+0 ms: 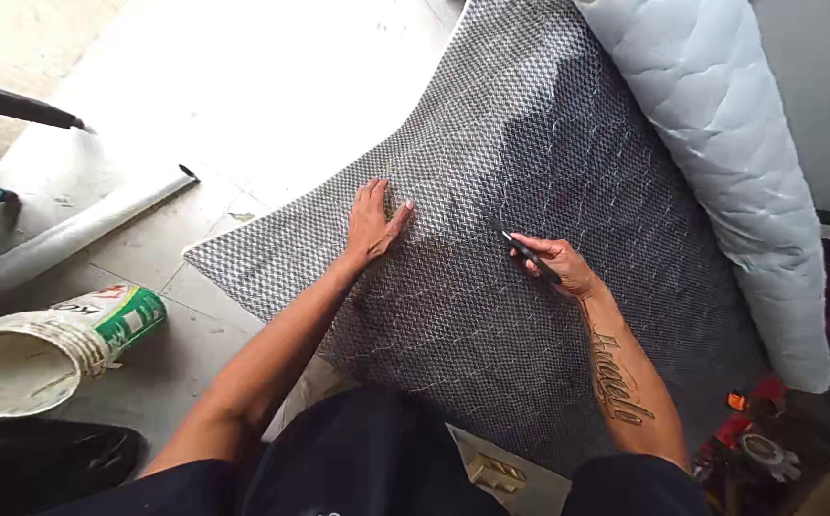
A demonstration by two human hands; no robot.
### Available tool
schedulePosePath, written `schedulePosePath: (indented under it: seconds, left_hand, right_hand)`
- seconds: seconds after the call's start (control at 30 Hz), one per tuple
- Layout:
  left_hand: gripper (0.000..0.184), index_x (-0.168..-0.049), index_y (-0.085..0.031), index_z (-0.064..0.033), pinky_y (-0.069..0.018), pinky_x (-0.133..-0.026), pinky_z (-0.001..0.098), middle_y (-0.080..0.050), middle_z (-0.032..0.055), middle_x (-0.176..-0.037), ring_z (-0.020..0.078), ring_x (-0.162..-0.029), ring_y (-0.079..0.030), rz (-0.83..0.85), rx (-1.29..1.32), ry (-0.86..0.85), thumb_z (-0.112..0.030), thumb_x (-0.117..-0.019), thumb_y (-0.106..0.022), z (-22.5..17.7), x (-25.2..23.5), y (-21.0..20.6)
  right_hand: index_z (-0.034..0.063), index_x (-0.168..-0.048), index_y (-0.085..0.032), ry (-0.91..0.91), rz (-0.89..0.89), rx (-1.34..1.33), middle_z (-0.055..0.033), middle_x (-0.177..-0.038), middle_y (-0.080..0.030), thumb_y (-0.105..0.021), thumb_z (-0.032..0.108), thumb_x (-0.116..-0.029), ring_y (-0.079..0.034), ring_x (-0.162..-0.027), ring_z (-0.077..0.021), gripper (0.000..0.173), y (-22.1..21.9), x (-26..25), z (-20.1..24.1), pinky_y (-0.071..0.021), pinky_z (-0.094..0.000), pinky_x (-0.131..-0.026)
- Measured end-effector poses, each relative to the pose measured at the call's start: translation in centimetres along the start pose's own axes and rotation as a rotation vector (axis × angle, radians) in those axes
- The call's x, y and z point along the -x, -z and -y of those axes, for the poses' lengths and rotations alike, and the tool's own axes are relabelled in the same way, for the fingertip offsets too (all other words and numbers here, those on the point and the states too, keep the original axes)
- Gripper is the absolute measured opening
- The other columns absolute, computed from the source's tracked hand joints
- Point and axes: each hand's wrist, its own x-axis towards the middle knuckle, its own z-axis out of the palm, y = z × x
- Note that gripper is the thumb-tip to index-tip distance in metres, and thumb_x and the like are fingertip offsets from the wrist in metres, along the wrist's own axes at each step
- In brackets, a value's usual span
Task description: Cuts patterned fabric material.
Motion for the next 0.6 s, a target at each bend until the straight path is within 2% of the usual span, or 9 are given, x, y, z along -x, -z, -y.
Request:
schedulePosePath:
  seconds: [0.1, 0.17, 0.23, 0.3, 0.33, 0.4, 0.43, 0.5, 0.6]
  left_hand:
    - [0.092, -0.154, -0.040, -0.0006, -0.0286, -0.117, 0.0685, -0.037, 0.0269, -0.160, 0.0479, -0.149, -0.032, 0.049, -0.020, 0.060, -0.069, -0.0945, -0.052, 5.4, -6.7, 3.7]
    - [0.094, -0.155, -0.039, -0.0002, -0.0310, -0.115, 0.0697, -0.039, 0.0279, -0.158, 0.0469, -0.146, -0.037, 0.114, 0.044, 0.180, -0.069, -0.0936, -0.055, 8.4, -9.8, 5.4]
    - [0.087, -0.153, -0.041, 0.0001, -0.0345, -0.115, 0.0662, -0.047, 0.0287, -0.152, 0.0443, -0.141, -0.045, 0.209, 0.197, 0.330, -0.064, -0.0965, -0.057, 10.4, -11.8, 6.1]
    - [0.071, -0.143, -0.053, -0.0004, -0.0459, -0.105, 0.0604, -0.061, 0.0260, -0.133, 0.0373, -0.122, -0.061, 0.305, 0.353, 0.421, -0.057, -0.1000, -0.057, 10.6, -12.6, 6.6]
    - [0.060, -0.136, -0.060, -0.0024, -0.0524, -0.095, 0.0547, -0.066, 0.0214, -0.120, 0.0303, -0.107, -0.066, 0.345, 0.417, 0.430, -0.051, -0.1012, -0.058, 10.3, -12.7, 7.0]
    - [0.035, -0.115, -0.068, -0.0034, -0.0601, -0.072, 0.0391, -0.072, 0.0096, -0.091, 0.0154, -0.075, -0.069, 0.340, 0.556, 0.382, -0.035, -0.0996, -0.067, 10.0, -12.5, 8.1]
    - [0.024, -0.107, -0.069, -0.0033, -0.0614, -0.066, 0.0339, -0.073, 0.0056, -0.083, 0.0116, -0.067, -0.069, 0.303, 0.653, 0.355, -0.026, -0.0985, -0.069, 9.8, -12.3, 8.9]
    - [0.010, -0.099, -0.067, -0.0052, -0.0619, -0.063, 0.0287, -0.073, 0.0001, -0.077, 0.0075, -0.064, -0.070, 0.193, 0.805, 0.297, -0.014, -0.0972, -0.069, 9.4, -12.2, 10.9]
    - [0.009, -0.098, -0.066, -0.0065, -0.0609, -0.063, 0.0263, -0.072, -0.0027, -0.077, 0.0054, -0.064, -0.069, 0.082, 0.801, 0.198, -0.010, -0.0932, -0.073, 9.3, -12.3, 14.0]
  right_hand:
    - [0.0025, -0.145, -0.055, -0.033, -0.017, -0.026, -0.0012, -0.114, -0.071, -0.067, 0.016, -0.0943, -0.062, -0.074, -0.0026, 0.054, -0.8, -1.0, 1.3, -0.0533, -0.0178, -0.064]
    - [0.0014, -0.147, -0.053, -0.010, 0.011, -0.028, -0.0023, -0.119, -0.069, -0.066, 0.020, -0.0960, -0.062, -0.081, -0.0039, 0.056, -1.3, -1.8, 2.0, -0.0534, -0.0194, -0.070]
    - [0.0012, -0.147, -0.052, -0.028, 0.011, 0.001, -0.0014, -0.118, -0.068, -0.065, 0.020, -0.0961, -0.062, -0.081, -0.0037, 0.056, -2.1, -3.1, 3.2, -0.0533, -0.0193, -0.070]
    - [0.0010, -0.147, -0.053, -0.087, -0.018, 0.001, -0.0019, -0.115, -0.070, -0.065, 0.014, -0.0950, -0.062, -0.073, -0.0037, 0.055, -2.8, -4.0, 4.1, -0.0534, -0.0187, -0.062]
    - [0.0012, -0.147, -0.052, -0.110, -0.023, -0.011, -0.0023, -0.114, -0.070, -0.065, 0.012, -0.0948, -0.062, -0.070, -0.0041, 0.055, -3.0, -4.4, 4.4, -0.0534, -0.0190, -0.060]
    - [0.0018, -0.148, -0.051, -0.117, -0.017, -0.010, -0.0026, -0.116, -0.069, -0.066, 0.016, -0.0959, -0.061, -0.072, -0.0045, 0.056, -3.4, -5.1, 5.1, -0.0531, -0.0194, -0.062]
    - [0.0023, -0.149, -0.050, -0.108, -0.003, -0.007, -0.0019, -0.118, -0.068, -0.066, 0.022, -0.0967, -0.061, -0.077, -0.0041, 0.058, -3.5, -5.4, 5.3, -0.0528, -0.0191, -0.065]
    - [0.0022, -0.150, -0.049, -0.101, 0.005, 0.011, -0.0008, -0.119, -0.067, -0.064, 0.026, -0.0976, -0.060, -0.079, -0.0027, 0.059, -3.9, -6.2, 5.9, -0.0518, -0.0181, -0.067]
    - [0.0016, -0.147, -0.053, -0.147, -0.035, 0.016, -0.0016, -0.114, -0.070, -0.065, 0.014, -0.0957, -0.061, -0.071, -0.0034, 0.054, -4.1, -7.3, 6.1, -0.0528, -0.0183, -0.060]
